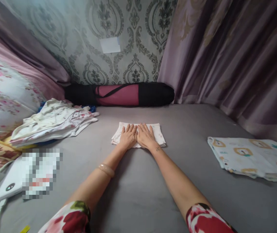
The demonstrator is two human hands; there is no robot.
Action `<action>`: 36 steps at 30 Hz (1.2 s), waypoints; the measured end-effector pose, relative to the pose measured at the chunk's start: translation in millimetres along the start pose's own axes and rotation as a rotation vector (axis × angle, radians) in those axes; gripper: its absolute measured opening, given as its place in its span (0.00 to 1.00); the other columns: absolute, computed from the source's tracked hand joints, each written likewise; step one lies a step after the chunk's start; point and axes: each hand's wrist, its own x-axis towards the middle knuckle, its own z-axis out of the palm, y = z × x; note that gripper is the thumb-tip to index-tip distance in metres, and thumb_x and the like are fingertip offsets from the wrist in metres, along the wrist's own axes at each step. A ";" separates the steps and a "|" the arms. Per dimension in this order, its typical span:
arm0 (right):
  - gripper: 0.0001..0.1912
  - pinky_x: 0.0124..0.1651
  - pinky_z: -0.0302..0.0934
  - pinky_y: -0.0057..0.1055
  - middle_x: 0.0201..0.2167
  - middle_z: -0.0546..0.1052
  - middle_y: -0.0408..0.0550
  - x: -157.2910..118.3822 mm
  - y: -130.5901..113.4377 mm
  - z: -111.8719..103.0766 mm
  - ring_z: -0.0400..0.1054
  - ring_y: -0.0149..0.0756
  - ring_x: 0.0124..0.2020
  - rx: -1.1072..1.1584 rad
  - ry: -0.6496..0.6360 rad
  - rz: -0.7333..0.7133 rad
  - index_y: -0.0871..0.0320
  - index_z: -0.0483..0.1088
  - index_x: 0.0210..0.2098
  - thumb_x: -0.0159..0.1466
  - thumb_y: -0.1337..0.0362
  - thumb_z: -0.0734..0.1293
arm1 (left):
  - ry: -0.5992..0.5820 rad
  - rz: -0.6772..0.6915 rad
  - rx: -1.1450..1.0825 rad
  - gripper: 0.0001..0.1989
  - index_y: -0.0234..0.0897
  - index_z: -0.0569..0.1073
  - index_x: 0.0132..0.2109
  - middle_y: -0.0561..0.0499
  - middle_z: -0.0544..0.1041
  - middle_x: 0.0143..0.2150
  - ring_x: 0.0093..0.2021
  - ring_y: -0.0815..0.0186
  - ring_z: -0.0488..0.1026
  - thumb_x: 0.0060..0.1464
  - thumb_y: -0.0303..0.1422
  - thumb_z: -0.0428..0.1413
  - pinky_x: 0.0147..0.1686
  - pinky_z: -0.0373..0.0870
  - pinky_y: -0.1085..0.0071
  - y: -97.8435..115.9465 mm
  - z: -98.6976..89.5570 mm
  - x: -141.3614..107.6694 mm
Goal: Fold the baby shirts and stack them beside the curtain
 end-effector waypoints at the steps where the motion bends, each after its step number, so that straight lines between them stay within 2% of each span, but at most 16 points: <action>1: 0.30 0.69 0.28 0.49 0.70 0.50 0.52 0.4 0.4 -0.3 0.38 0.44 0.71 0.006 -0.012 0.007 0.65 0.52 0.68 0.68 0.63 0.50 | -0.010 -0.009 0.002 0.27 0.32 0.57 0.68 0.39 0.58 0.69 0.70 0.49 0.49 0.66 0.35 0.38 0.66 0.45 0.46 -0.1 -0.3 -0.3; 7: 0.30 0.69 0.30 0.51 0.70 0.52 0.51 2.8 -0.5 -1.2 0.41 0.45 0.70 0.012 -0.062 0.027 0.62 0.53 0.68 0.68 0.62 0.49 | -0.056 -0.031 -0.012 0.26 0.37 0.59 0.67 0.41 0.57 0.69 0.69 0.49 0.52 0.66 0.37 0.39 0.64 0.48 0.45 -2.5 -2.6 5.0; 12: 0.30 0.69 0.31 0.51 0.70 0.51 0.51 7.7 0.7 -4.9 0.41 0.46 0.70 0.004 -0.131 0.042 0.62 0.52 0.68 0.69 0.61 0.48 | -0.026 0.055 -0.044 0.22 0.40 0.63 0.63 0.42 0.62 0.67 0.67 0.53 0.57 0.66 0.38 0.41 0.63 0.53 0.47 -15.0 -9.3 3.7; 14: 0.30 0.69 0.32 0.49 0.70 0.49 0.53 7.8 3.9 -9.9 0.39 0.45 0.71 0.006 -0.141 0.035 0.63 0.50 0.69 0.70 0.59 0.48 | 0.002 0.040 -0.068 0.22 0.40 0.63 0.63 0.40 0.63 0.66 0.67 0.54 0.57 0.66 0.39 0.40 0.63 0.52 0.47 -23.0 -13.1 -3.8; 18: 0.31 0.70 0.26 0.45 0.71 0.47 0.57 0.9 14.6 -19.3 0.36 0.42 0.71 -0.039 0.005 0.041 0.70 0.48 0.69 0.70 0.59 0.47 | 0.101 -0.028 -0.083 0.24 0.38 0.61 0.65 0.39 0.61 0.67 0.68 0.54 0.55 0.67 0.41 0.38 0.65 0.49 0.46 -42.2 -16.1 -27.5; 20: 0.31 0.70 0.26 0.43 0.70 0.48 0.57 -3.9 20.0 -20.0 0.36 0.42 0.71 -0.067 0.030 0.052 0.70 0.49 0.68 0.71 0.58 0.47 | 0.116 -0.041 -0.088 0.25 0.37 0.61 0.65 0.39 0.61 0.68 0.69 0.54 0.54 0.67 0.41 0.37 0.65 0.47 0.47 -50.0 -14.9 -38.6; 26: 0.32 0.70 0.32 0.41 0.70 0.50 0.58 -8.6 27.9 -11.7 0.38 0.44 0.71 -0.058 -0.072 0.092 0.73 0.50 0.68 0.71 0.57 0.47 | 0.102 -0.052 -0.134 0.25 0.34 0.62 0.65 0.39 0.59 0.68 0.69 0.54 0.54 0.67 0.41 0.38 0.65 0.51 0.50 -57.3 -8.4 -50.7; 30: 0.32 0.70 0.31 0.41 0.70 0.49 0.58 -7.2 27.7 -10.4 0.37 0.44 0.71 -0.060 -0.074 0.095 0.72 0.49 0.68 0.71 0.57 0.47 | 0.167 -0.046 -0.175 0.25 0.34 0.62 0.64 0.39 0.61 0.68 0.68 0.56 0.55 0.66 0.41 0.40 0.64 0.54 0.54 -58.9 -4.4 -50.1; 36: 0.32 0.70 0.31 0.41 0.70 0.47 0.58 -4.6 31.0 -20.2 0.37 0.43 0.71 -0.064 -0.114 0.097 0.70 0.48 0.68 0.71 0.57 0.47 | 0.253 -0.014 -0.203 0.24 0.33 0.65 0.62 0.39 0.64 0.65 0.67 0.56 0.58 0.66 0.40 0.40 0.64 0.57 0.56 -62.3 -2.2 -50.1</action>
